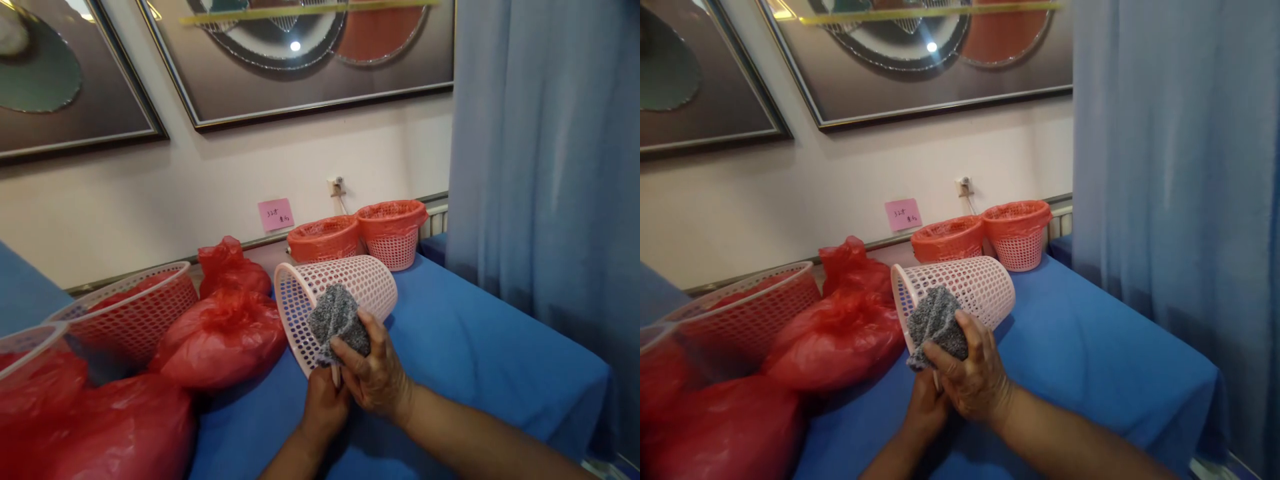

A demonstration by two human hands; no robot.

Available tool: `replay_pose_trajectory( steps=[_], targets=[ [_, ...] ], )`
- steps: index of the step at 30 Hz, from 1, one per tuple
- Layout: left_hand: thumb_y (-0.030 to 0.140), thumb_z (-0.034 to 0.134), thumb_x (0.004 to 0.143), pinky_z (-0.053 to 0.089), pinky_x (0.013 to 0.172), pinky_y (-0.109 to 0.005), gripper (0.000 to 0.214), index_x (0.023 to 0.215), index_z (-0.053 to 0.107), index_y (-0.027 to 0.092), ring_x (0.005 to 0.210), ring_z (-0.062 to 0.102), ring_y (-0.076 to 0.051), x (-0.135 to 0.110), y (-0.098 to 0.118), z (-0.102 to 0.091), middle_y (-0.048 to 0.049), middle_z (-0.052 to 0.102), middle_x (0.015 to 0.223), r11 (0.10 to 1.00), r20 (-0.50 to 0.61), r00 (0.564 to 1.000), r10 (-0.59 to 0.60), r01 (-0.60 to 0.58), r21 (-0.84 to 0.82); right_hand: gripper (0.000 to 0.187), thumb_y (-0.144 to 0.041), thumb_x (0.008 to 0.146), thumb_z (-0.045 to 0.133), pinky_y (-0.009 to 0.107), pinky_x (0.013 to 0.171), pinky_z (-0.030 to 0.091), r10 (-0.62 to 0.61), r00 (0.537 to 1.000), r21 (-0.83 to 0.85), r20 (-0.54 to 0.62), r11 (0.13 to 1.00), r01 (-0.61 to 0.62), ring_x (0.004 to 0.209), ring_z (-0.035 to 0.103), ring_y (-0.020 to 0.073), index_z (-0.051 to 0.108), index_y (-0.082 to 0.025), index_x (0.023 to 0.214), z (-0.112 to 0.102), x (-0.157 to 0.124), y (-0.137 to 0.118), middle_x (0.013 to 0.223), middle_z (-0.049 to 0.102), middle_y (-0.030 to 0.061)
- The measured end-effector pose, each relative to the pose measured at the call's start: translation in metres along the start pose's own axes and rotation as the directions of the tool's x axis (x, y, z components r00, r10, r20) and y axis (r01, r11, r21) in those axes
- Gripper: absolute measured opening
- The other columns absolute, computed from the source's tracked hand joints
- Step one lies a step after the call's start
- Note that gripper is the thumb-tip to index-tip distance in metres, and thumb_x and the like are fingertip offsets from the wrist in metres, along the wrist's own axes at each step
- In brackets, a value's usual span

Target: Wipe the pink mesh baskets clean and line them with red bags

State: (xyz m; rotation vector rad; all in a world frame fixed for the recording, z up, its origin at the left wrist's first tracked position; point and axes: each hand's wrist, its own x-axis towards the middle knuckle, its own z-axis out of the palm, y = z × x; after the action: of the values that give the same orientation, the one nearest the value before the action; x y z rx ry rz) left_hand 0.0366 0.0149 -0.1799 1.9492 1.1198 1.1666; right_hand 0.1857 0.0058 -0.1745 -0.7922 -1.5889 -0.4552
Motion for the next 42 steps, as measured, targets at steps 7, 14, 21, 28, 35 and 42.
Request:
replay_pose_trajectory(
  steps=[7, 14, 21, 28, 35, 42],
  targets=[
    [0.033, 0.055, 0.096, 0.043, 0.120, -0.051, 0.041, 0.130, 0.072, 0.019, 0.131, 0.064, -0.031, -0.003, -0.021, -0.004, -0.0105, 0.071, 0.136, 0.999, 0.089, 0.995, 0.037, -0.034, -0.031, 0.061, -0.009, 0.089, 0.055, 0.056, 0.112, 0.049, 0.264, 0.964, -0.109, 0.001, 0.959, -0.263, 0.141, 0.046, 0.0318, 0.056, -0.035, 0.144, 0.006, -0.011, 0.071, 0.161, 0.032, 0.0088],
    [0.044, 0.056, 0.098, 0.036, 0.124, -0.052, 0.049, 0.142, 0.064, 0.022, 0.140, 0.055, -0.031, -0.001, -0.044, -0.008, -0.0106, 0.065, 0.145, 0.997, 0.174, 0.985, 0.007, -0.019, 0.070, 0.059, -0.014, 0.090, 0.054, 0.060, 0.114, 0.047, 0.568, 0.821, -0.078, -0.052, 0.818, -0.570, 0.140, 0.049, 0.0330, 0.054, -0.028, 0.147, 0.001, -0.012, 0.115, 0.152, 0.041, 0.0134],
    [0.053, 0.058, 0.097, 0.047, 0.117, -0.051, 0.051, 0.139, 0.066, 0.024, 0.131, 0.063, -0.033, -0.001, -0.043, -0.010, -0.0105, 0.069, 0.140, 0.999, 0.169, 0.984, 0.052, -0.050, -0.016, 0.066, -0.013, 0.086, 0.056, 0.048, 0.108, 0.053, -0.090, 0.996, 0.136, 0.005, 0.987, 0.088, 0.137, 0.050, 0.0275, 0.051, -0.035, 0.148, -0.008, -0.006, 0.021, 0.159, 0.033, 0.0086],
    [0.045, 0.052, 0.101, 0.036, 0.124, -0.054, 0.047, 0.141, 0.065, 0.024, 0.139, 0.056, -0.031, -0.002, -0.045, -0.012, -0.0089, 0.065, 0.145, 0.995, 0.178, 0.984, 0.027, -0.044, 0.095, 0.054, -0.013, 0.086, 0.052, 0.061, 0.114, 0.047, 0.670, 0.737, -0.074, -0.088, 0.733, -0.676, 0.134, 0.054, 0.0328, 0.062, -0.025, 0.138, -0.003, -0.014, 0.129, 0.144, 0.048, 0.0145],
    [0.043, 0.049, 0.101, 0.040, 0.122, -0.053, 0.046, 0.139, 0.066, 0.024, 0.137, 0.058, -0.030, 0.004, -0.047, -0.010, -0.0094, 0.066, 0.143, 0.991, 0.242, 0.968, 0.062, -0.089, 0.099, 0.062, -0.012, 0.089, 0.054, 0.053, 0.116, 0.045, 0.326, 0.945, 0.036, -0.031, 0.945, -0.325, 0.144, 0.044, 0.0297, 0.051, -0.029, 0.148, -0.010, -0.008, 0.078, 0.157, 0.036, 0.0116],
    [0.051, 0.069, 0.089, 0.061, 0.098, -0.043, 0.045, 0.120, 0.073, 0.020, 0.109, 0.073, -0.031, 0.001, -0.020, -0.018, -0.0122, 0.076, 0.123, 0.998, 0.140, 0.989, 0.042, -0.047, 0.035, 0.051, -0.018, 0.083, 0.058, 0.047, 0.102, 0.055, -0.161, 0.986, 0.234, 0.054, 0.962, 0.144, 0.126, 0.056, 0.0275, 0.062, -0.025, 0.133, -0.017, -0.008, 0.023, 0.148, 0.043, 0.0121]
  ],
)
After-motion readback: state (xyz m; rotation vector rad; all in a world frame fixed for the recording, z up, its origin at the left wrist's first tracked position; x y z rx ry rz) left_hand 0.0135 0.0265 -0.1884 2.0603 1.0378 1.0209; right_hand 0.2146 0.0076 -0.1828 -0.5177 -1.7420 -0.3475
